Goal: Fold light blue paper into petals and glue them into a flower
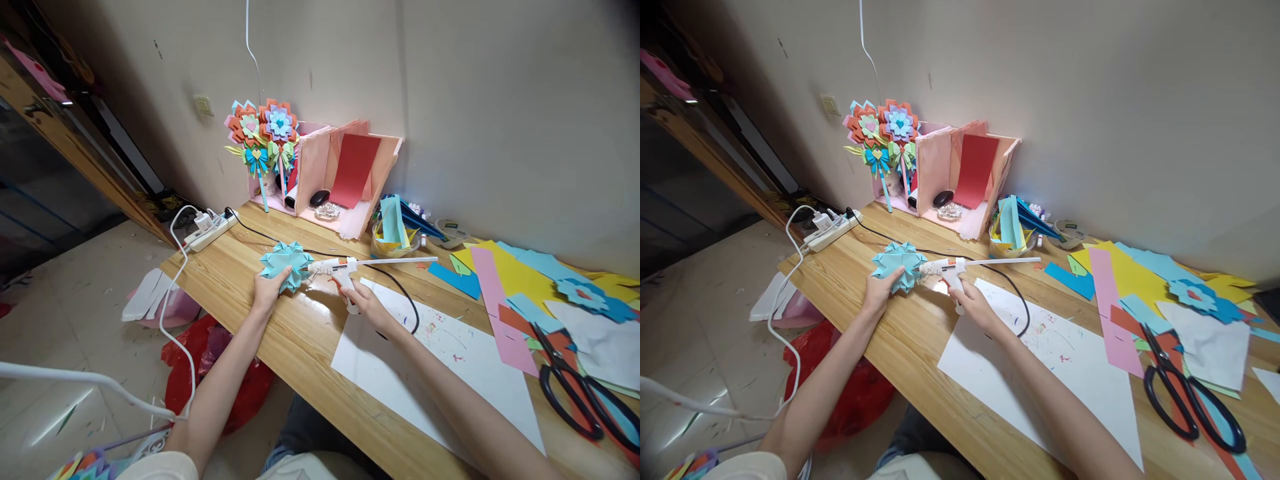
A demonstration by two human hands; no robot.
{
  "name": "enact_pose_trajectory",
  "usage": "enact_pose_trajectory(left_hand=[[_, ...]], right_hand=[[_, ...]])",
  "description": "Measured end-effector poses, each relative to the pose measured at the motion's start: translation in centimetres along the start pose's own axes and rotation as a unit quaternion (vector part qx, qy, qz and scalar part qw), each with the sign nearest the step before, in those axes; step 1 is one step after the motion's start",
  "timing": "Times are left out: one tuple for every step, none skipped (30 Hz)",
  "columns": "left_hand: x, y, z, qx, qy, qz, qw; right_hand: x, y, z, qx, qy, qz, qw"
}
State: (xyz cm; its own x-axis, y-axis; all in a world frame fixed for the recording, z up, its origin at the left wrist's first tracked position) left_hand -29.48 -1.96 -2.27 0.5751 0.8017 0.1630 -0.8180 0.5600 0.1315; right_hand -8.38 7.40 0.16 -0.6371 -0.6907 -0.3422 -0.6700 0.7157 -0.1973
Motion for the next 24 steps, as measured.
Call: enact_pose_trajectory(left_hand=[[0.0, 0.0, 0.0, -0.002, 0.003, 0.000, 1.000], [0.0, 0.0, 0.0, -0.003, 0.006, 0.001, 1.000], [-0.1, 0.0, 0.0, -0.004, 0.009, 0.002, 1.000], [-0.1, 0.0, 0.0, -0.004, 0.011, 0.004, 1.000], [-0.1, 0.0, 0.0, -0.003, 0.012, 0.005, 1.000], [-0.1, 0.0, 0.0, -0.003, 0.012, 0.007, 1.000], [-0.1, 0.0, 0.1, -0.003, 0.011, 0.008, 1.000], [-0.1, 0.0, 0.1, -0.003, 0.008, 0.008, 1.000], [-0.1, 0.0, 0.1, -0.002, 0.005, 0.008, 1.000], [-0.1, 0.0, 0.2, -0.002, 0.003, 0.009, 1.000], [0.0, 0.0, 0.2, -0.001, 0.001, 0.010, 1.000], [0.0, 0.0, 0.2, -0.002, 0.001, 0.011, 1.000], [-0.1, 0.0, 0.1, -0.005, 0.001, 0.013, 1.000], [-0.1, 0.0, 0.1, -0.009, 0.003, 0.016, 1.000], [-0.2, 0.0, 0.0, -0.014, 0.005, 0.020, 1.000], [-0.3, 0.0, -0.1, -0.019, 0.007, 0.025, 0.999], [-0.4, 0.1, -0.2, -0.022, 0.009, 0.032, 0.999], [-0.5, 0.1, -0.2, -0.023, 0.010, 0.038, 0.999], [-0.6, 0.1, -0.2, -0.021, 0.011, 0.044, 0.999], [-0.7, 0.1, -0.2, -0.020, 0.012, 0.049, 0.999], [-0.7, 0.1, -0.2, -0.019, 0.014, 0.053, 0.998], [-0.8, 0.1, -0.2, -0.020, 0.015, 0.057, 0.998], [-0.8, 0.1, -0.2, -0.022, 0.014, 0.059, 0.998], [-0.9, 0.1, -0.3, -0.024, 0.013, 0.062, 0.998]], right_hand=[[0.1, 0.1, -0.1, -0.002, 0.003, -0.003, 1.000], [0.1, 0.1, -0.2, -0.004, 0.006, -0.005, 1.000], [0.1, 0.2, -0.3, -0.007, 0.007, -0.006, 1.000], [0.1, 0.2, -0.3, -0.009, 0.007, -0.005, 1.000], [0.0, 0.2, -0.3, -0.010, 0.004, -0.003, 1.000], [0.0, 0.3, -0.3, -0.009, -0.001, 0.000, 1.000], [-0.1, 0.2, -0.2, -0.009, -0.007, 0.003, 1.000], [-0.2, 0.2, -0.2, -0.009, -0.012, 0.006, 1.000], [-0.3, 0.1, -0.1, -0.008, -0.016, 0.006, 1.000], [-0.3, 0.0, 0.0, -0.008, -0.017, 0.005, 1.000], [-0.3, -0.1, 0.0, -0.007, -0.014, 0.004, 1.000], [-0.4, -0.2, 0.1, -0.004, -0.009, 0.004, 1.000], [-0.4, -0.2, 0.2, -0.001, 0.001, 0.005, 1.000], [-0.5, -0.1, 0.3, 0.001, 0.015, 0.011, 1.000], [-0.7, 0.1, 0.4, 0.000, 0.032, 0.024, 0.999], [-0.9, 0.4, 0.4, -0.002, 0.051, 0.045, 0.998], [-1.2, 0.9, 0.4, -0.007, 0.071, 0.069, 0.995], [-1.5, 1.6, 0.3, -0.013, 0.089, 0.098, 0.991], [-1.7, 2.4, 0.2, -0.018, 0.101, 0.125, 0.987], [-1.8, 3.2, 0.0, -0.030, 0.108, 0.147, 0.983], [-1.8, 4.2, -0.3, -0.042, 0.104, 0.161, 0.981], [-1.5, 5.3, -0.6, -0.050, 0.094, 0.163, 0.981], [-1.3, 6.3, -0.8, -0.058, 0.081, 0.169, 0.981], [-1.0, 7.1, -1.1, -0.073, 0.060, 0.176, 0.980]])
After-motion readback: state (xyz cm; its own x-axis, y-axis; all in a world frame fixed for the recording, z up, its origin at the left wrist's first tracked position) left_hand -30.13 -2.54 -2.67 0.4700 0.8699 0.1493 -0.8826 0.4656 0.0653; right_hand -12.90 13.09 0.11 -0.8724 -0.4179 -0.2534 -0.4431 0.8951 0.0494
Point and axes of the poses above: each hand's wrist, its own y-axis towards the middle knuckle, its own x-axis out of the palm, z = x × y, the point moved 7 cm from there along y, towards the middle knuckle, and after that the axes turned 11 degrees about x, right-handed, at the moved point
